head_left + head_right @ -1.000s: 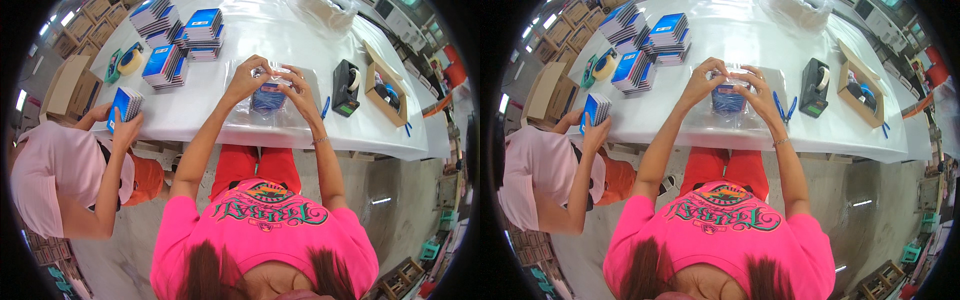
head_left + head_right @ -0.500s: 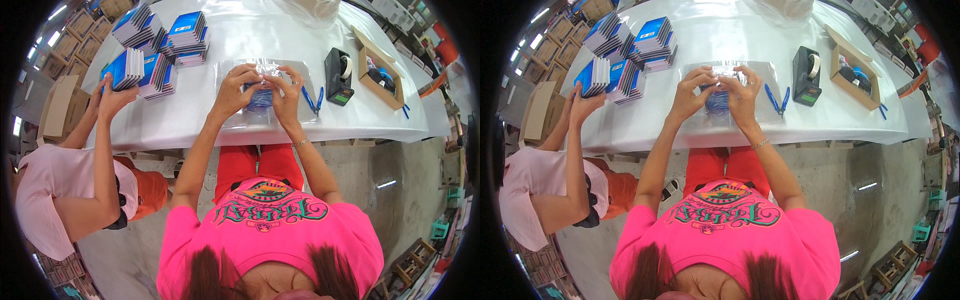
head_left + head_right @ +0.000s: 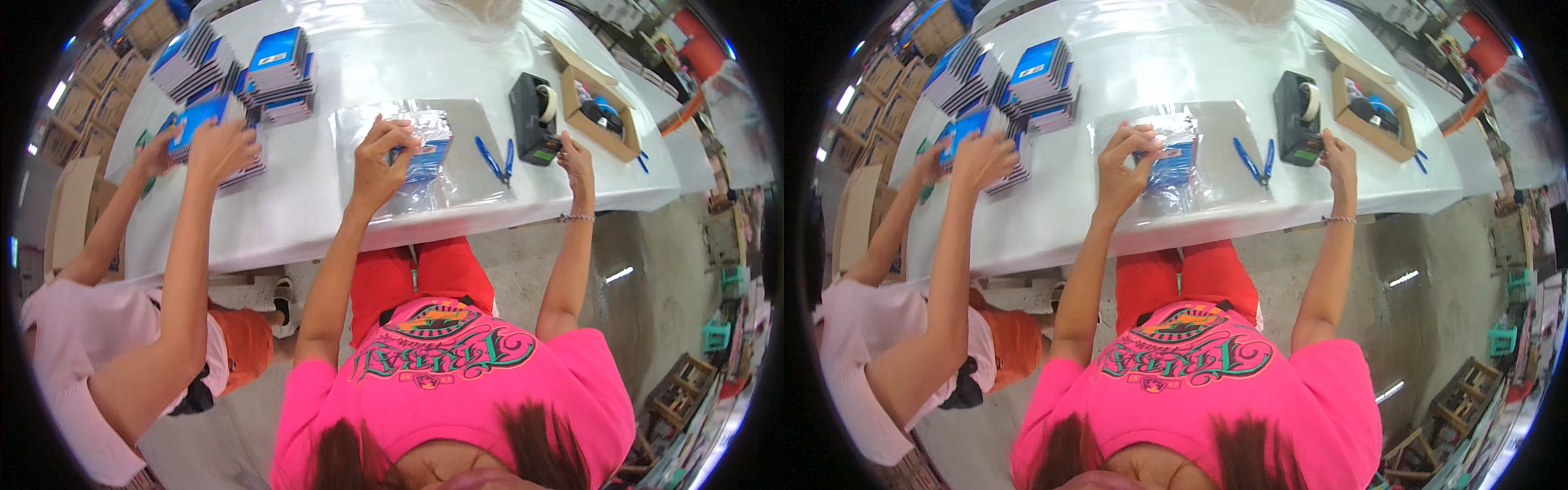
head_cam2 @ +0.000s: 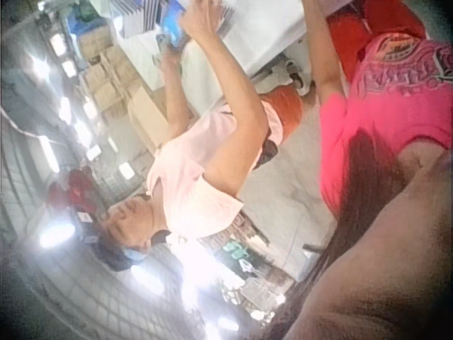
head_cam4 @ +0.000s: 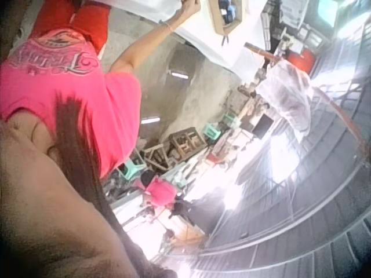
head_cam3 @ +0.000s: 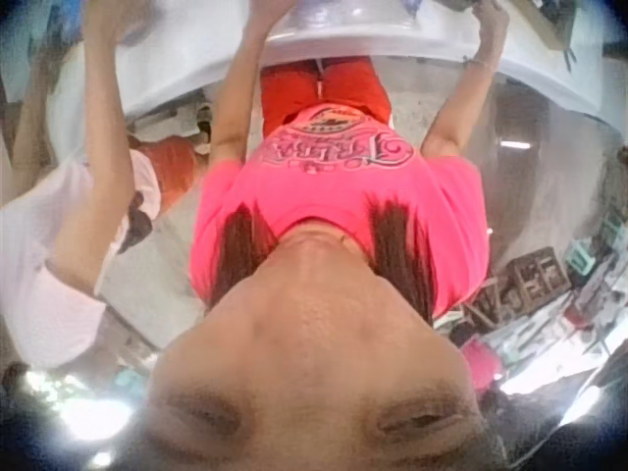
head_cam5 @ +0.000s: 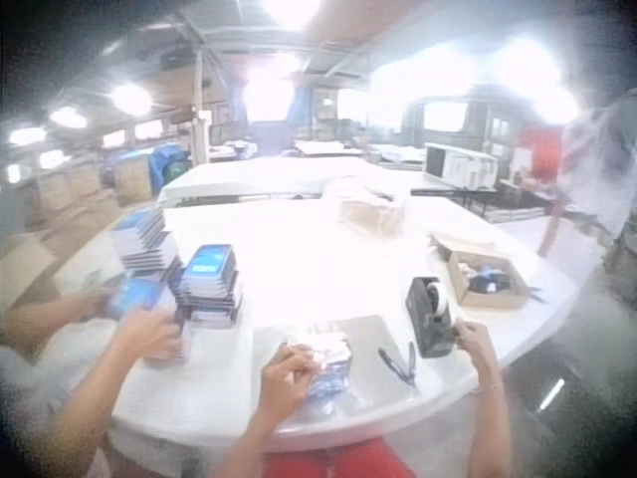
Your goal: The person places stacks of notebooks into clear plastic bags, folds the edges, and seals them with a stapler. The person repeats this process for multiple stacks, placing the finished packages aside on the table.
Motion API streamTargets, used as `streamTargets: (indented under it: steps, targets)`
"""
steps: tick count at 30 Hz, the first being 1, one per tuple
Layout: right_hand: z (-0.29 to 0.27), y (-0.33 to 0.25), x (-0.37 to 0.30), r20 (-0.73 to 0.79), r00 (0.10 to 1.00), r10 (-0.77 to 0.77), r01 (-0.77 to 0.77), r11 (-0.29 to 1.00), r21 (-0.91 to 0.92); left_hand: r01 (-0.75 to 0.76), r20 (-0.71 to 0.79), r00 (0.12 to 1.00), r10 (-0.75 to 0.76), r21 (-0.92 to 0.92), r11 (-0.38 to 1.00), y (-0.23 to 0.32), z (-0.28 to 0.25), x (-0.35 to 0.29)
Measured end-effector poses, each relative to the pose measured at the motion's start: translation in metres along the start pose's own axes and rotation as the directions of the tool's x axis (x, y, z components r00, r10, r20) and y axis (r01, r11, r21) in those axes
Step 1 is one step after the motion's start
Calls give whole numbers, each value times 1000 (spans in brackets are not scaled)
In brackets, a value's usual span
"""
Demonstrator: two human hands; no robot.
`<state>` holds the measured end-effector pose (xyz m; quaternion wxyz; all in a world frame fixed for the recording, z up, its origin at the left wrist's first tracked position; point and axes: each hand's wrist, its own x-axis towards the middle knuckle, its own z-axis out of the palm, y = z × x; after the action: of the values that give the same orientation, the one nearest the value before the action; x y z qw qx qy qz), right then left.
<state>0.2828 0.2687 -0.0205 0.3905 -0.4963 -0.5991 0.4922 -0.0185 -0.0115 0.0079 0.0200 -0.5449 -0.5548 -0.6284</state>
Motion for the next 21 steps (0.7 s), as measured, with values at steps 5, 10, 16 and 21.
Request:
streamTargets:
  steps: [5, 10, 16, 21]
  targets:
    - [2, -12, 7, 54, 994, 90, -91, 996, 12, -11, 4, 1000, 11, 27, 1000, -1, -2, 1]
    - [7, -15, 5, -75, 997, 3, -1, 999, 33, -26, 23, 999, 26, -4, 1000, -3, 0, 1]
    - [11, -10, -32, -104, 995, -4, 30, 966, 256, -35, 35, 999, 33, 79, 996, -3, -4, -1]
    - [10, 29, -48, -202, 977, 65, -49, 996, 81, -55, 42, 998, 51, 79, 995, -3, 2, 1]
